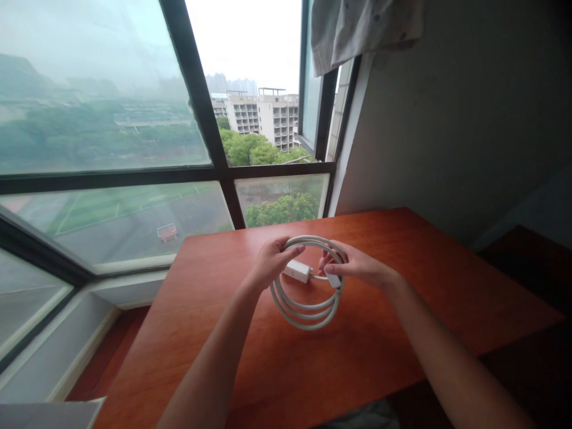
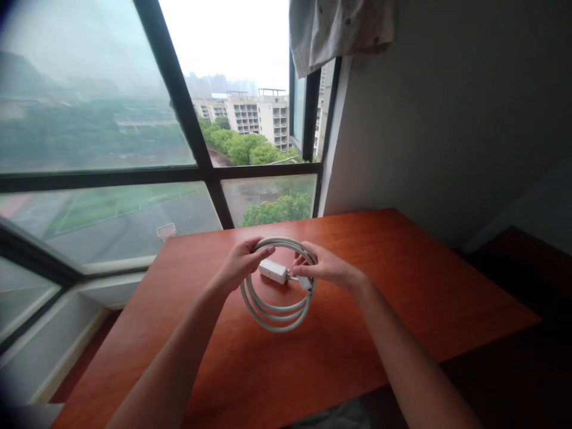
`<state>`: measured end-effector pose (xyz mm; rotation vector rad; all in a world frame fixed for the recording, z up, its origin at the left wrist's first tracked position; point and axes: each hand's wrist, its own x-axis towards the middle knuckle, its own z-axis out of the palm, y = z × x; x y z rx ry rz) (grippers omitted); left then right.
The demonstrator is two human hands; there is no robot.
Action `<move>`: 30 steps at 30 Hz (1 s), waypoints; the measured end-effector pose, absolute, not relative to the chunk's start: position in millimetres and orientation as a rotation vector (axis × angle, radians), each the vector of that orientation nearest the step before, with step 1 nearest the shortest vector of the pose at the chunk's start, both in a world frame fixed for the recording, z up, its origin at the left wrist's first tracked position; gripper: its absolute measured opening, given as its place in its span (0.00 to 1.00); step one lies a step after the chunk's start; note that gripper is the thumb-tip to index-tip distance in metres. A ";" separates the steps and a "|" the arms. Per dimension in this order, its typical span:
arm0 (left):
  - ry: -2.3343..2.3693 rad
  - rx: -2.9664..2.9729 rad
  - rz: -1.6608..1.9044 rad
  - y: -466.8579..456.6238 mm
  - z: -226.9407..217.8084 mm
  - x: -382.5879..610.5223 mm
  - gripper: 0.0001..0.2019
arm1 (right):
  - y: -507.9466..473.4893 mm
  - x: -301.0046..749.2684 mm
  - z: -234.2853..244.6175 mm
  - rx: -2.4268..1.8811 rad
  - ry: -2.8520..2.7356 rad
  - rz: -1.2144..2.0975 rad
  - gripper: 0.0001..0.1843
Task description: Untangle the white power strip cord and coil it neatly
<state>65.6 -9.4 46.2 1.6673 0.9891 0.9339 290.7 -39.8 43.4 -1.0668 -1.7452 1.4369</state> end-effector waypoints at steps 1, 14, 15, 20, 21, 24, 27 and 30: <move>0.991 1.657 0.928 -9.1 44.7 65.3 0.15 | -39.6 292.0 42.1 -1.073 -1.774 1.440 0.26; 0.963 1.592 0.811 -8.1 36.8 60.7 0.18 | -36.2 292.0 27.9 -1.086 -1.639 1.382 0.29; 0.964 1.591 0.824 -7.9 36.7 60.7 0.18 | -36.5 291.6 27.8 -1.089 -1.667 1.352 0.25; 0.965 1.521 0.916 -6.6 27.9 63.7 0.18 | -38.3 287.3 23.7 -1.090 -1.684 1.162 0.22; 0.973 1.496 0.945 -6.2 24.6 65.3 0.18 | -38.0 286.0 23.1 -1.114 -1.680 1.098 0.23; 0.990 1.420 1.026 -4.7 13.1 71.4 0.19 | -34.6 282.6 26.9 -1.201 -1.715 0.898 0.22; 0.968 1.379 1.068 -2.1 2.3 76.5 0.19 | -27.5 282.6 38.0 -1.241 -1.753 0.836 0.21; 0.952 1.454 1.059 0.5 -6.1 77.0 0.20 | -17.7 287.7 45.4 -1.253 -1.734 0.955 0.19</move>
